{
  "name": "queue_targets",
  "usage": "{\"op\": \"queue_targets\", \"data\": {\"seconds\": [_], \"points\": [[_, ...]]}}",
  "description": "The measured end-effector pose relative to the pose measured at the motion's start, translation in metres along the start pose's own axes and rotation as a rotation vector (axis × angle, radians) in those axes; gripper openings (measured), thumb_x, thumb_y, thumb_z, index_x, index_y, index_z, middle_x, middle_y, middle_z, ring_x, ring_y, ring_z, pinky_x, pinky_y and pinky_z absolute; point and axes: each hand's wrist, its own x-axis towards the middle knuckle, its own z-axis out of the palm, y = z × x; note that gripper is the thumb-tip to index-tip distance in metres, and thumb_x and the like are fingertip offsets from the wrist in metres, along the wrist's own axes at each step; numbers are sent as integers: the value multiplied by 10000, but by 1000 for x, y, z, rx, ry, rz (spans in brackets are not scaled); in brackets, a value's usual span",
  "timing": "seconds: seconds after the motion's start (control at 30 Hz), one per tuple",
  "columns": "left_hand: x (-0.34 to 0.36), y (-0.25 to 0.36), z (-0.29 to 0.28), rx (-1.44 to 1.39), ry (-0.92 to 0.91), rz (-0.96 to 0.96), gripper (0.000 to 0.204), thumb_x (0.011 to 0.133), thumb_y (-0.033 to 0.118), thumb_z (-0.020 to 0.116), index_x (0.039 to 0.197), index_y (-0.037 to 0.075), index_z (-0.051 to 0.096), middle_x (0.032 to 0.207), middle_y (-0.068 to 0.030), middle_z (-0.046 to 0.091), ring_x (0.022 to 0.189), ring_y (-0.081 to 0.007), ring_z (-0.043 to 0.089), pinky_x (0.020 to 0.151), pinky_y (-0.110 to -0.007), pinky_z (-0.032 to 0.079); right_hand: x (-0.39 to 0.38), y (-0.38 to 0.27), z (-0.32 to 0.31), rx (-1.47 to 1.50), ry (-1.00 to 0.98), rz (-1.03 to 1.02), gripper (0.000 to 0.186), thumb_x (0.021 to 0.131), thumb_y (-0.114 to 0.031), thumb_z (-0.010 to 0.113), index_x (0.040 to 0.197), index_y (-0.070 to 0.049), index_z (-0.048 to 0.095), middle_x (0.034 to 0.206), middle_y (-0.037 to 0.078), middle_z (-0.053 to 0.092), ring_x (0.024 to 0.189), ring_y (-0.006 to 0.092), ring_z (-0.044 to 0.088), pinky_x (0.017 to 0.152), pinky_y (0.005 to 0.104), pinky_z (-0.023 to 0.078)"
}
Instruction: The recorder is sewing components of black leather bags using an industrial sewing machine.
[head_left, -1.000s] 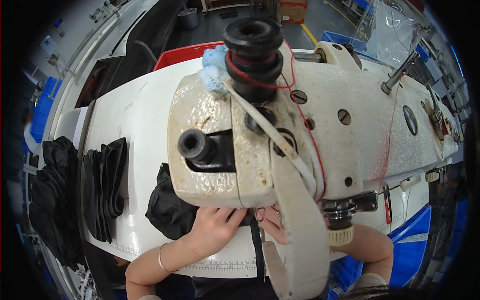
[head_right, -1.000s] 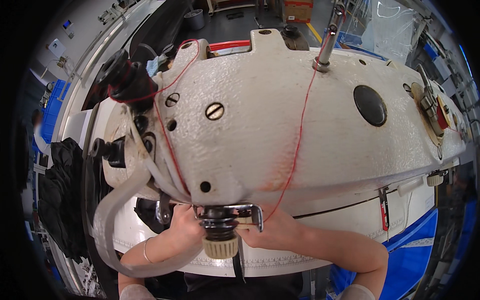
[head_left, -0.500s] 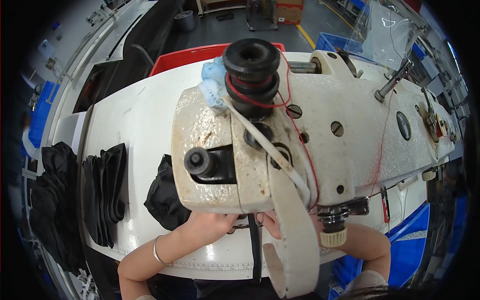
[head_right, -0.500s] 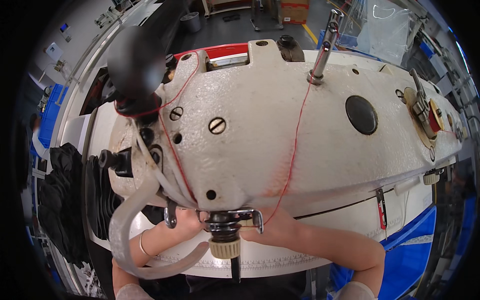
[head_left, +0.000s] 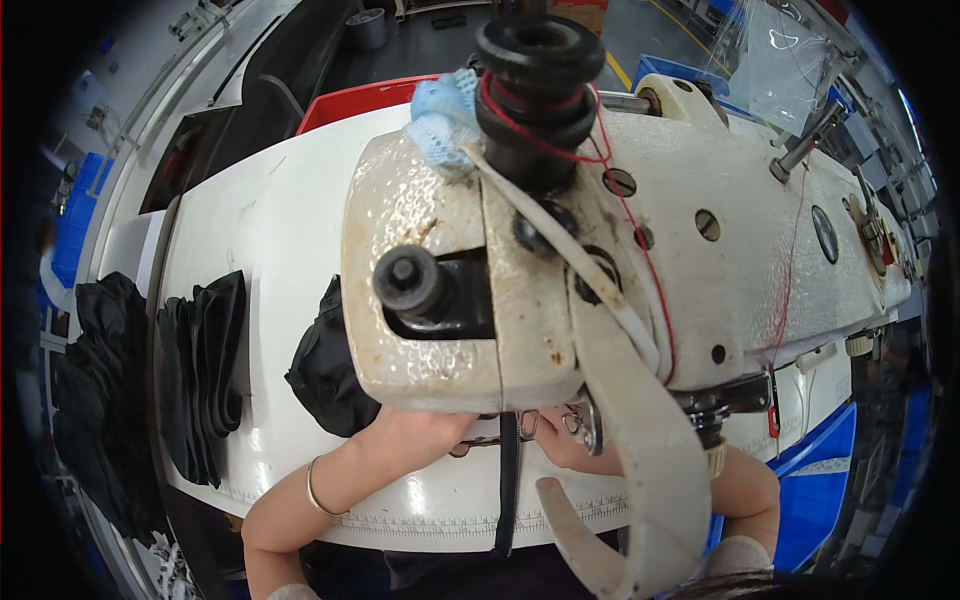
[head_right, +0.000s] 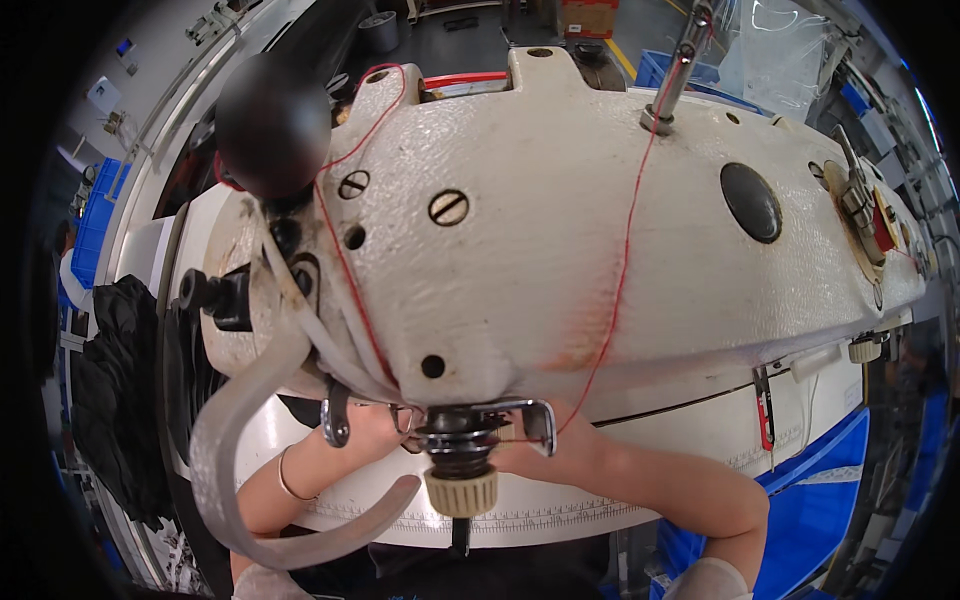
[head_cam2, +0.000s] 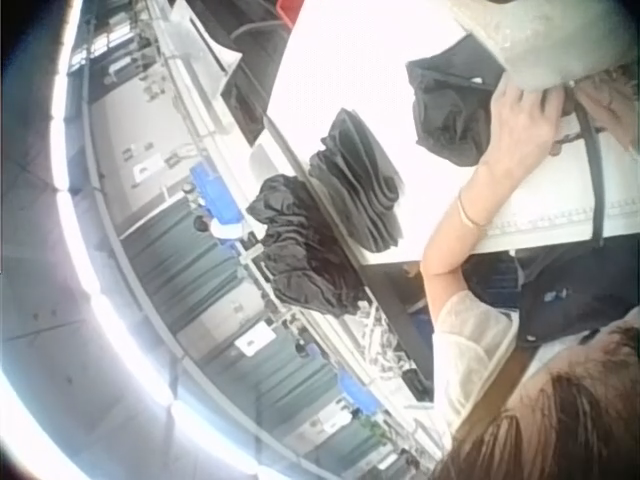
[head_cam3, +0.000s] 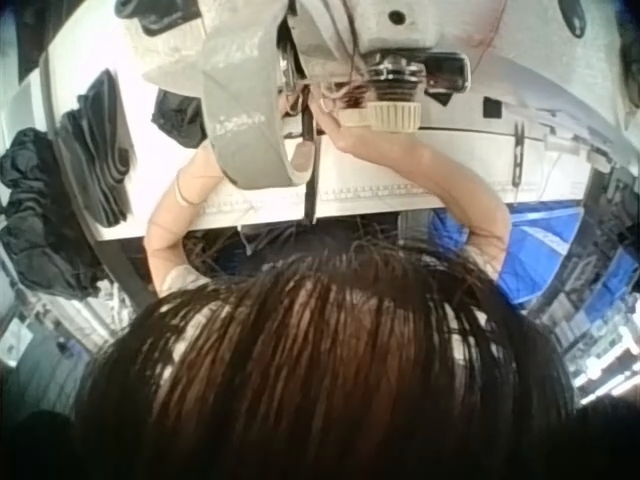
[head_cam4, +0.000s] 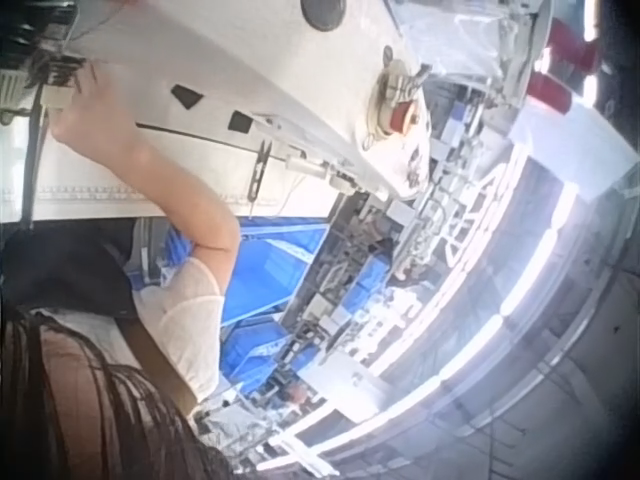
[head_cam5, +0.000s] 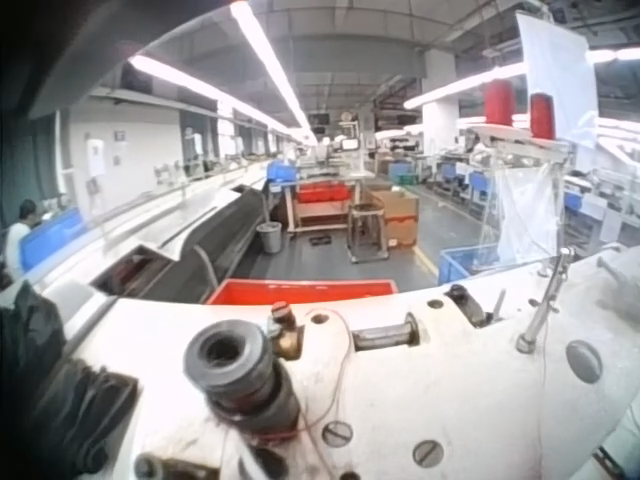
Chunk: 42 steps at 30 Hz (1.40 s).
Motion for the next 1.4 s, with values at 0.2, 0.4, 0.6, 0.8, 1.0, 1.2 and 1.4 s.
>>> {"op": "queue_targets", "data": {"seconds": [0.2, 0.4, 0.6, 0.8, 1.0, 1.2, 1.4], "points": [[3, -2, 13, -62, 179, 2, 275, 670, 89, 610, 932, 26, 670, 961, -125, 631, 900, -304, 623, 779, -420, 498, -3, 1, -2, -170, -141, 189, 433, 832, -84, 671, 1245, -30, 557, 1235, 97, 598, 1170, 175, 539, 1009, 323, 405], [6, -1, 9, 62, 139, 63, 279, 667, 82, 612, 934, 22, 666, 922, -131, 625, 879, -313, 622, 759, -427, 496, 6, -5, 1, -1374, 200, -587, 251, 736, -234, 626, 789, 11, 607, 769, 147, 607, 783, 232, 582, 613, 332, 466], [4, 13, -3, -58, 131, -140, 308, 638, 68, 632, 942, 28, 667, 879, -133, 624, 848, -314, 621, 750, -430, 495, 1, 1, 8, -864, 111, -242, 249, 700, -181, 642, 903, -39, 618, 918, 130, 631, 868, 247, 607, 688, 344, 484], [-1, 11, 11, 46, 247, -20, 352, 623, 59, 634, 970, 59, 687, 923, -109, 656, 868, -275, 640, 793, -412, 508, -10, 21, 18, -27, -96, 256, 367, 766, -144, 706, 1119, -87, 620, 1025, 91, 675, 970, 219, 652, 850, 347, 504], [3, 7, 10, 44, 190, -4, 322, 646, 57, 620, 960, 61, 692, 1012, -117, 644, 970, -295, 621, 857, -424, 488, -16, 43, 28, -533, 194, -176, 345, 757, -143, 689, 1081, -55, 612, 955, 110, 676, 900, 217, 660, 781, 348, 511], [5, 1, 11, 29, 203, -13, 300, 662, 69, 617, 953, 54, 693, 1050, -121, 636, 1002, -301, 609, 891, -428, 472, -9, 29, 21, 117, 129, 130, 317, 781, -128, 657, 1084, -46, 611, 942, 117, 669, 910, 227, 654, 795, 356, 505], [2, 1, 8, 102, 162, 23, 295, 673, 86, 621, 957, 67, 700, 1047, -116, 638, 1007, -305, 605, 888, -446, 472, -6, 23, 15, -61, 109, 100, 287, 777, -135, 624, 1053, -60, 625, 944, 89, 649, 848, 232, 641, 770, 364, 507]]}}
